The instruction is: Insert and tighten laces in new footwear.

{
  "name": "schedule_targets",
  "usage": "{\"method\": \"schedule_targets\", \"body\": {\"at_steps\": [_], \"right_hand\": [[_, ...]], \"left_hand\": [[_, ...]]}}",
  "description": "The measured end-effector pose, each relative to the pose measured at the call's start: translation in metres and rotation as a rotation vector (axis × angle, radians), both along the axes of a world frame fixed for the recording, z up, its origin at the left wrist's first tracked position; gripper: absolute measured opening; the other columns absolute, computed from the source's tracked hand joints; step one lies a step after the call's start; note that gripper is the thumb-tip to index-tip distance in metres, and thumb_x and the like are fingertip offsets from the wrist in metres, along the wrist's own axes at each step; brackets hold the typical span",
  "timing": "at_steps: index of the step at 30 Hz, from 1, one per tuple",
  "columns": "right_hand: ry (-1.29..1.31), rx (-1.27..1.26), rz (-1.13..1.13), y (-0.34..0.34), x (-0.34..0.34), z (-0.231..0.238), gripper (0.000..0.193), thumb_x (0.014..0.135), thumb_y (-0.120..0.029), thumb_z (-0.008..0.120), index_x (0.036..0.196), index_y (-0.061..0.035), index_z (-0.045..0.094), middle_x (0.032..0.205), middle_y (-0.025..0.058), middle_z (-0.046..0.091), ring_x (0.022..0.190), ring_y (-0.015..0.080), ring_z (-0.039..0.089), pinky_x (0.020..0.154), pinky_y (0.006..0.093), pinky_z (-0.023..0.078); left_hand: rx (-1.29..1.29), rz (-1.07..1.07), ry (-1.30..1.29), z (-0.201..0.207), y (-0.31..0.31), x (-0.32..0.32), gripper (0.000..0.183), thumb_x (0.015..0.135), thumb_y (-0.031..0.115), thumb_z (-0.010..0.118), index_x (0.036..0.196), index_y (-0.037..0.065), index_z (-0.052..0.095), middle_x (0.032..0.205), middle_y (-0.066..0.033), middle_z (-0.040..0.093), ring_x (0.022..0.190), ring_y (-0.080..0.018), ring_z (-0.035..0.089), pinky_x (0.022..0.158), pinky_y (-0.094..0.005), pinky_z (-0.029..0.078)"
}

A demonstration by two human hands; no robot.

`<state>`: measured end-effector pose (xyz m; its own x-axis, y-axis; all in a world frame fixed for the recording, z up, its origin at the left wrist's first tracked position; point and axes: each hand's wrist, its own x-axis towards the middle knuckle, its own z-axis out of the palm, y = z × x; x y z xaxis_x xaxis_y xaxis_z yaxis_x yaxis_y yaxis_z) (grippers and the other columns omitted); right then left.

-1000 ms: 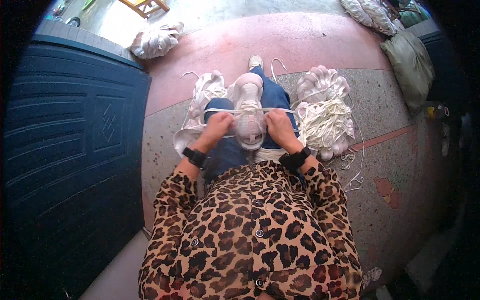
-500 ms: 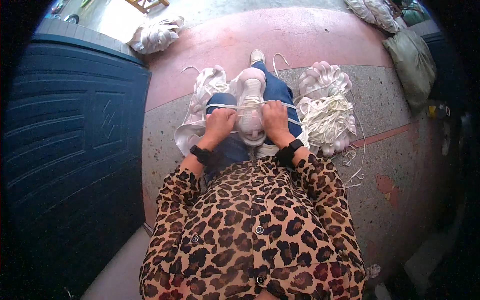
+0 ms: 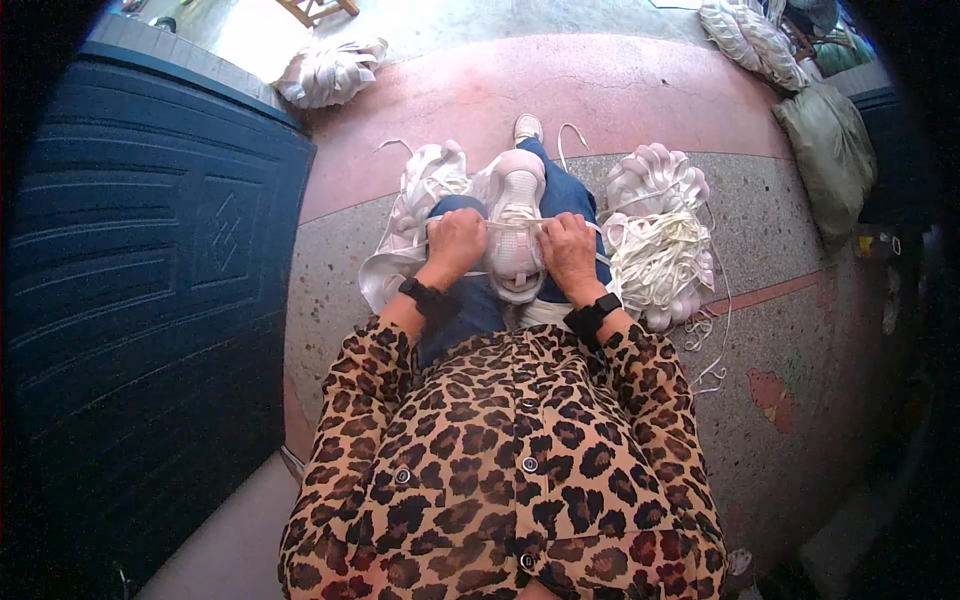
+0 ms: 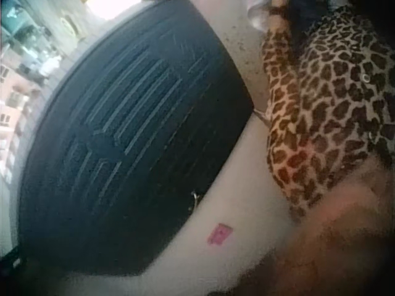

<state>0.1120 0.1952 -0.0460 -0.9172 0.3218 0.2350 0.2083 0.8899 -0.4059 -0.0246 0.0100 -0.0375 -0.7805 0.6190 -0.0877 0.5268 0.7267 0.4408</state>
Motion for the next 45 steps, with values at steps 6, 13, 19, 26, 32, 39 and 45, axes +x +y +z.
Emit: {"method": "schedule_targets", "body": {"at_steps": [6,13,19,26,32,39,45], "right_hand": [[0.007,-0.003,0.003,0.001,0.0,-0.001,0.012,0.086,-0.022,0.069,0.09,-0.0108,0.068,0.093,0.0055,0.061,0.093,0.0271,0.057,0.08,0.0429,0.042],[0.025,-0.025,0.001,0.001,0.001,0.001,0.013,0.085,-0.022,0.07,0.088,-0.0093,0.069,0.093,0.0057,0.061,0.092,0.0279,0.057,0.079,0.0432,0.043],[0.043,-0.022,0.0,0.002,0.002,-0.004,0.014,0.085,-0.024,0.071,0.086,-0.0093,0.069,0.091,0.0052,0.061,0.091,0.0276,0.057,0.078,0.0434,0.043],[0.041,0.0,-0.008,0.001,0.001,-0.008,0.018,0.083,-0.029,0.072,0.081,-0.0112,0.07,0.092,0.0035,0.061,0.094,0.0262,0.056,0.079,0.0435,0.041],[-0.064,0.119,0.003,-0.013,0.01,0.024,0.028,0.082,-0.038,0.073,0.086,-0.0104,0.072,0.093,0.0044,0.062,0.096,0.0252,0.054,0.084,0.0438,0.036],[-0.224,0.096,-0.016,-0.013,0.005,-0.009,0.023,0.08,-0.028,0.068,0.092,-0.0089,0.07,0.098,0.0074,0.063,0.103,0.028,0.054,0.084,0.0476,0.038],[-0.138,-0.006,0.031,-0.004,0.006,-0.016,0.022,0.078,-0.022,0.067,0.097,-0.0105,0.07,0.098,0.0072,0.064,0.101,0.0274,0.057,0.083,0.0456,0.042]], "left_hand": [[-0.024,0.01,-0.171,0.007,0.003,-0.008,0.023,0.091,0.026,0.056,0.091,0.008,0.07,0.092,-0.0171,0.072,0.09,-0.0381,0.068,0.078,-0.0556,0.047],[-0.007,-0.024,-0.072,0.004,0.004,-0.006,0.024,0.089,0.025,0.054,0.091,0.008,0.071,0.09,-0.0185,0.071,0.089,-0.0406,0.068,0.078,-0.0561,0.047],[-0.033,-0.045,-0.079,0.006,0.009,-0.005,0.022,0.088,0.024,0.056,0.086,0.008,0.069,0.088,-0.0173,0.071,0.088,-0.0393,0.067,0.076,-0.0557,0.045],[0.028,-0.077,0.24,0.005,0.011,0.011,0.018,0.088,0.021,0.06,0.077,0.012,0.069,0.082,-0.008,0.068,0.088,-0.0308,0.061,0.078,-0.0485,0.039],[-0.08,-0.159,0.334,0.034,0.011,0.041,0.019,0.086,0.029,0.068,0.091,0.011,0.07,0.089,-0.0078,0.068,0.1,-0.0284,0.059,0.081,-0.0481,0.042],[0.01,-0.233,0.064,0.013,-0.001,0.015,0.017,0.088,0.024,0.063,0.092,0.011,0.072,0.09,-0.0109,0.07,0.093,-0.0344,0.06,0.076,-0.0508,0.048],[0.151,-0.257,0.012,0.003,-0.001,0.011,0.018,0.089,0.021,0.06,0.094,0.009,0.072,0.09,-0.0142,0.069,0.091,-0.0368,0.061,0.078,-0.0506,0.05]]}}
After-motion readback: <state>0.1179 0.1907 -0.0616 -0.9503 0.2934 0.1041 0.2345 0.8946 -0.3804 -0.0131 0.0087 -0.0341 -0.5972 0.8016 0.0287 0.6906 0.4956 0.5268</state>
